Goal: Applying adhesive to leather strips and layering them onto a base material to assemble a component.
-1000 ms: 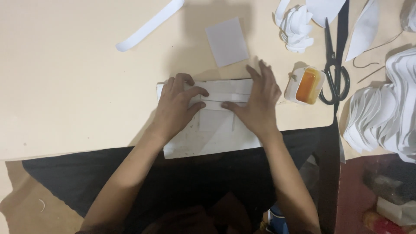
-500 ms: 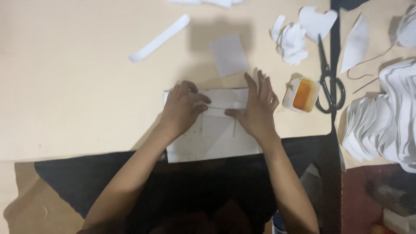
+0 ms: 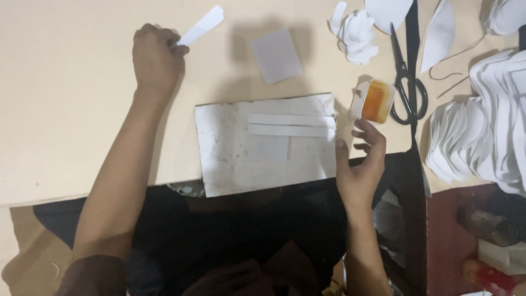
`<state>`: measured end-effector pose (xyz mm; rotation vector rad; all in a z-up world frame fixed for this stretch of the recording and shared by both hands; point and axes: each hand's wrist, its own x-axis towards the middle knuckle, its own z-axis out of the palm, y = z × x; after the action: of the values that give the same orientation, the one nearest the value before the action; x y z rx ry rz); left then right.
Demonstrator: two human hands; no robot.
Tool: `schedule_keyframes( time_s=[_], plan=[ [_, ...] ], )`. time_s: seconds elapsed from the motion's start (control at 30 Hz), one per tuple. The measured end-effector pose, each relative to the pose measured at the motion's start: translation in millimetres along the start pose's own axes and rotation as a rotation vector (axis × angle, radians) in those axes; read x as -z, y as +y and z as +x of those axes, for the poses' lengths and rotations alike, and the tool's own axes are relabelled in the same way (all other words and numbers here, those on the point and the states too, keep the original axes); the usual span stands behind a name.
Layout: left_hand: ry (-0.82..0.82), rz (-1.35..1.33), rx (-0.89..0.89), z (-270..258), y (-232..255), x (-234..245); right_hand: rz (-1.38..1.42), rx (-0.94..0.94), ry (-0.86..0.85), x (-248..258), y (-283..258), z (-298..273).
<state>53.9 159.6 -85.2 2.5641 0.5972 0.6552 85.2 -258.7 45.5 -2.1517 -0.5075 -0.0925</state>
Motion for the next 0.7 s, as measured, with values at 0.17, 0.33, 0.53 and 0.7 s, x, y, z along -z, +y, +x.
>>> schedule_keyframes(
  time_s=[0.17,0.33,0.53,0.7],
  plan=[
    [0.018,0.098,-0.012,-0.1,-3.0,7.0,0.005,-0.054,0.01,8.9,13.0,-14.9],
    [-0.03,-0.017,-0.064,-14.3,51.1,73.2,0.124,-0.074,0.063,12.4,5.5,-18.6],
    [-0.114,-1.019,0.455,-126.3,197.1,90.1,0.543,-0.074,-0.243,-6.1,-23.9,-9.3],
    [-0.285,-1.264,0.62,-187.7,265.5,58.0,0.621,-0.127,-0.294,-21.8,-68.6,-15.1]
  ],
)
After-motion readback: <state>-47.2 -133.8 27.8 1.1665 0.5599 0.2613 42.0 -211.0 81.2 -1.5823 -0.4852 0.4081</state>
